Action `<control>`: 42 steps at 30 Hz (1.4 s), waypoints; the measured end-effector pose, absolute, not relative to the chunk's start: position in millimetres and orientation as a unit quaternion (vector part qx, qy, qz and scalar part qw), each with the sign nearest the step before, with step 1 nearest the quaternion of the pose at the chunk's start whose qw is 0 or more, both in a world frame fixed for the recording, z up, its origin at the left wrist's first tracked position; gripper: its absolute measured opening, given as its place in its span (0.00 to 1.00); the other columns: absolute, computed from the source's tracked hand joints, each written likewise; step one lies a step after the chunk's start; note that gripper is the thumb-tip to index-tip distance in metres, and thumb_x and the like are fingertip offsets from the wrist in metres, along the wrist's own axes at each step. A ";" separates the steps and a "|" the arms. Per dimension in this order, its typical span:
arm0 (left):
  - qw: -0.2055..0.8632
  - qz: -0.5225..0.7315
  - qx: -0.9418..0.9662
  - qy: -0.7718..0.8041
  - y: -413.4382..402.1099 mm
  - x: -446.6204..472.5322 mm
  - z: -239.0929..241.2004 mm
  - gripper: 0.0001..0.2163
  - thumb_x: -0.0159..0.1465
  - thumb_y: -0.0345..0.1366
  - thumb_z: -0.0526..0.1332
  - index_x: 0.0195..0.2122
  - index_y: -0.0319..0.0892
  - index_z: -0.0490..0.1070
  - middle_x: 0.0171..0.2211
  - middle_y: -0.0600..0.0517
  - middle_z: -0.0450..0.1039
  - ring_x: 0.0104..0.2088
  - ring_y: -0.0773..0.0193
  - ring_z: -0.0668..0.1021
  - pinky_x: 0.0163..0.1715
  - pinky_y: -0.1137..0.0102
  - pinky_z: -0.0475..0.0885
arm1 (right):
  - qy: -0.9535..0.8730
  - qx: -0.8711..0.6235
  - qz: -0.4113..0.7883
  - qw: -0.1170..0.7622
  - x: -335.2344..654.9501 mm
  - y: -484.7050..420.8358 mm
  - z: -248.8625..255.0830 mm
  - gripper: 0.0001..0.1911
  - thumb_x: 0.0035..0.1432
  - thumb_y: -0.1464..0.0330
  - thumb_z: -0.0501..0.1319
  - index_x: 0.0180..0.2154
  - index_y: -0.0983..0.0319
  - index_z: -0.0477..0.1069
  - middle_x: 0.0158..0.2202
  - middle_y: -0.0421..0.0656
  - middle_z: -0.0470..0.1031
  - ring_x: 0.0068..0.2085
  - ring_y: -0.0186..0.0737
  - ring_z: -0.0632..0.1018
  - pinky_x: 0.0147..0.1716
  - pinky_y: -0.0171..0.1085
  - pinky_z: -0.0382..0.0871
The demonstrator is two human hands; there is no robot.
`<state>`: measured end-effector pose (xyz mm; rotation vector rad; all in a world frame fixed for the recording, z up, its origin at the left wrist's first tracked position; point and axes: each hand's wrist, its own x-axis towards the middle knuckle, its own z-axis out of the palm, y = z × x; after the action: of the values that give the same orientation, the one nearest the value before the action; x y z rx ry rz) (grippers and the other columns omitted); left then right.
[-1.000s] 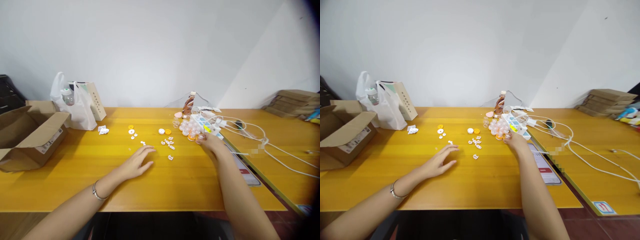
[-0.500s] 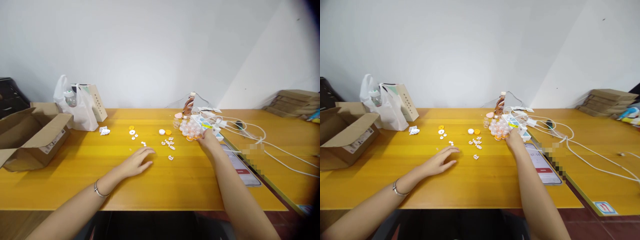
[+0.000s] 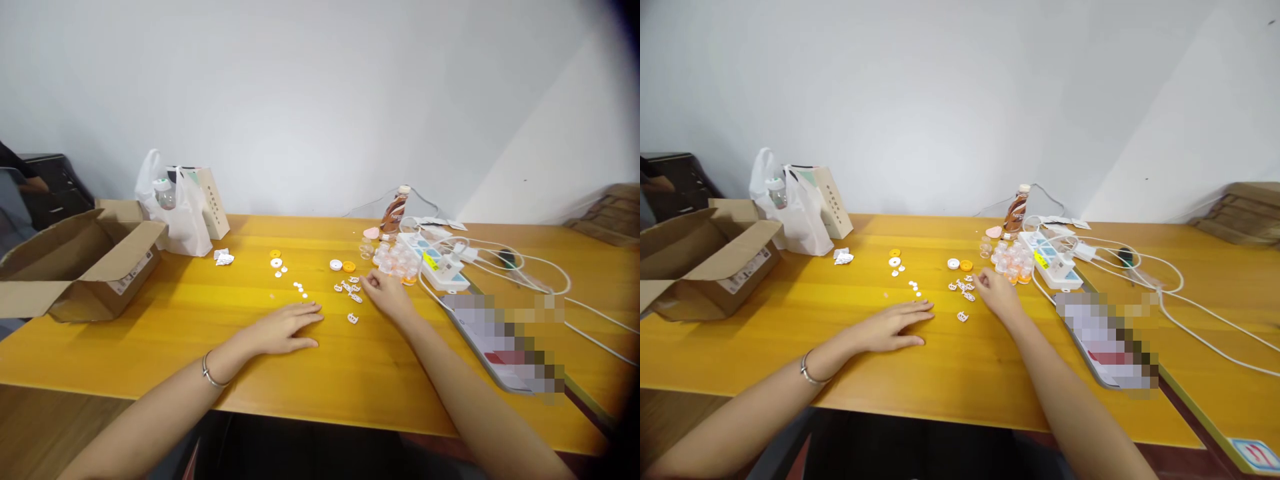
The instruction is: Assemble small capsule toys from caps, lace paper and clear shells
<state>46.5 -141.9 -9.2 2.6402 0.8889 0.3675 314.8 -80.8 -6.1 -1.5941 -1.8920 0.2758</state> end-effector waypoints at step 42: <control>0.106 0.378 0.687 0.612 -28.8 3.8 -30.1 0.14 0.54 0.36 0.60 0.42 0.40 0.65 0.43 0.44 0.71 0.44 0.55 0.73 0.47 0.59 0.64 | -0.733 -0.538 0.231 0.345 313.2 -83.9 -5.1 0.16 0.52 0.56 0.53 0.25 0.62 0.66 0.21 0.39 0.69 0.23 0.33 0.68 0.23 0.32 0.62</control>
<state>3.8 -28.8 -30.1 2.0241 1.8022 1.1123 313.2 -83.9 -5.1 -1.3982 -1.9046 0.5994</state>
